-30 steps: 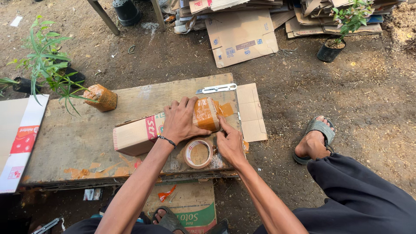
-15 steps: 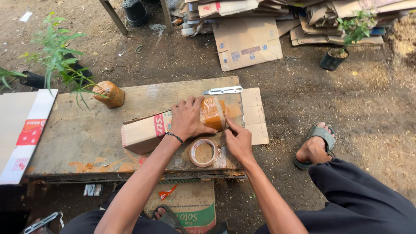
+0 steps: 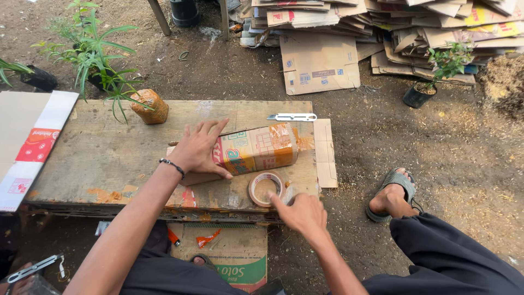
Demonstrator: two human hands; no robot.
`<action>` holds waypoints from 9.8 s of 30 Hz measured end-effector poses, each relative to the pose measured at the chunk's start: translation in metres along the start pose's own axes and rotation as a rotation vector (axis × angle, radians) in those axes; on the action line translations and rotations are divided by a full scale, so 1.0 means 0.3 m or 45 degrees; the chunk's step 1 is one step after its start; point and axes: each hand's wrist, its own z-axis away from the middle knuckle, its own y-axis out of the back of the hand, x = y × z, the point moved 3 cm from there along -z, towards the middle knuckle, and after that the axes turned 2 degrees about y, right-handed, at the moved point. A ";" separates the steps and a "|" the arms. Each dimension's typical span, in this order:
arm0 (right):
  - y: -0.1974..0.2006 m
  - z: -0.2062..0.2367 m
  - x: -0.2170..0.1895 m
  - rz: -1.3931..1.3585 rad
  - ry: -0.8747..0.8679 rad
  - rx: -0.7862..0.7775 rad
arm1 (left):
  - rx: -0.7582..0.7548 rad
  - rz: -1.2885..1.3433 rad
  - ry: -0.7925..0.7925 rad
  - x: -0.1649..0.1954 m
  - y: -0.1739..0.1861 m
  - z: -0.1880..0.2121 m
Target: The person folds a flat cardboard sheet into a rectangular box on a wooden table. They use a utility knife to trim edges and then apply multiple strips of packing tape to seal the seams. The finished box is placed on the table.
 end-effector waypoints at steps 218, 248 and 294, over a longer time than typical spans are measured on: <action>0.177 0.099 -0.487 -0.963 0.317 0.339 | 0.179 0.547 0.243 0.005 -0.017 0.000; 0.037 0.201 -0.398 -0.954 0.187 0.530 | -0.174 0.383 0.133 0.019 -0.003 0.013; -0.266 0.114 -0.176 -1.232 0.159 0.373 | 0.052 -0.049 -0.381 0.106 -0.044 0.082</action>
